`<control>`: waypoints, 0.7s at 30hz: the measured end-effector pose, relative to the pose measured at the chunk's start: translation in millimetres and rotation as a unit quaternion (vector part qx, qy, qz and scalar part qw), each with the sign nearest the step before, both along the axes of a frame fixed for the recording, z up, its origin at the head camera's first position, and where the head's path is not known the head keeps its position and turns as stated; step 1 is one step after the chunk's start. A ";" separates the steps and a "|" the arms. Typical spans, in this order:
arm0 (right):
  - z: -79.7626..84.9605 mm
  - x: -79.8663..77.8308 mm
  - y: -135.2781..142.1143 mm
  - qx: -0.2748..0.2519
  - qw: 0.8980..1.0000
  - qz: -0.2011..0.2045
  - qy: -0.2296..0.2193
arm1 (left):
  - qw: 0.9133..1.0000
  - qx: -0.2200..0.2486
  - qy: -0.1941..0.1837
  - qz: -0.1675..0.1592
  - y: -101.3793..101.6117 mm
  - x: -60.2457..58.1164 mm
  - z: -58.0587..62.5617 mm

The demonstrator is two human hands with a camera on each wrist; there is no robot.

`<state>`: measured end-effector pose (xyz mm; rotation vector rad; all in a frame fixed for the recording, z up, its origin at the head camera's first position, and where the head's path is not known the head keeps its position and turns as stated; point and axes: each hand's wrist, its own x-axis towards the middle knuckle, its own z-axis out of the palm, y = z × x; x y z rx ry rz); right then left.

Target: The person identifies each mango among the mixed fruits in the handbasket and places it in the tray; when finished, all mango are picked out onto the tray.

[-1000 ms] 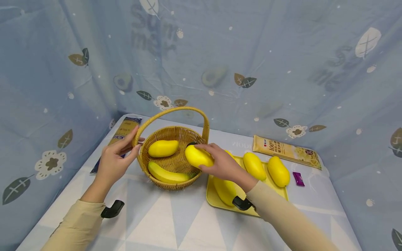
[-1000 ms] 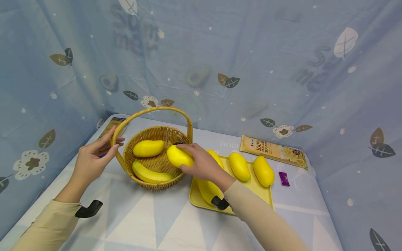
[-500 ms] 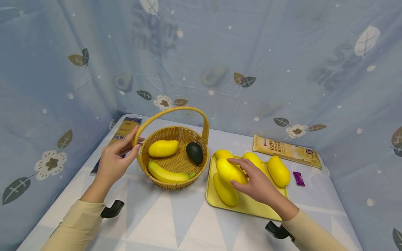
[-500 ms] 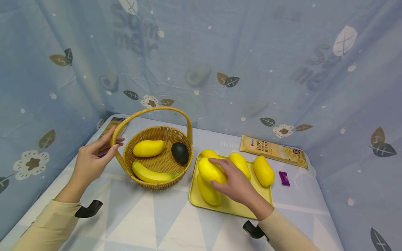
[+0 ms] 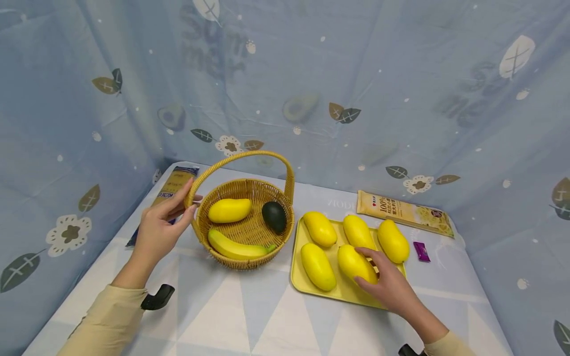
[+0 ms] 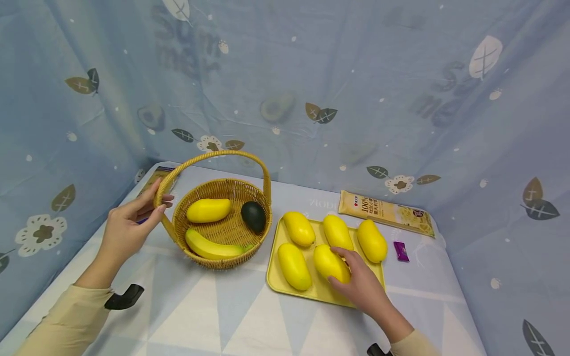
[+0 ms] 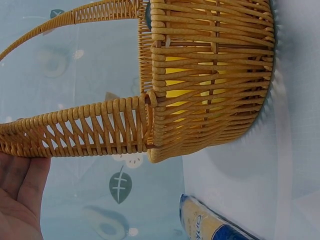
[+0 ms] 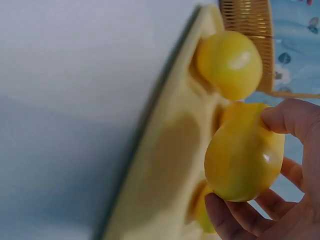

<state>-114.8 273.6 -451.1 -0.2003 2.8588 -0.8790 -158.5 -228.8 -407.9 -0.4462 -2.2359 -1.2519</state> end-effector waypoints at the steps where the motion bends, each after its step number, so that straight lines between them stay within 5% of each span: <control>1: -4.0 1.0 1.9 0.006 1.000 -0.004 -0.003 | 1.000 -0.001 -0.001 0.001 0.0 0.3 0.2; 9: -25.5 5.0 9.7 0.028 1.000 -0.007 0.005 | 1.000 -0.002 -0.003 0.004 -0.4 0.4 0.9; 21: -17.3 6.2 6.6 0.032 0.999 -0.017 0.014 | 1.000 0.001 -0.002 0.000 0.1 1.1 3.6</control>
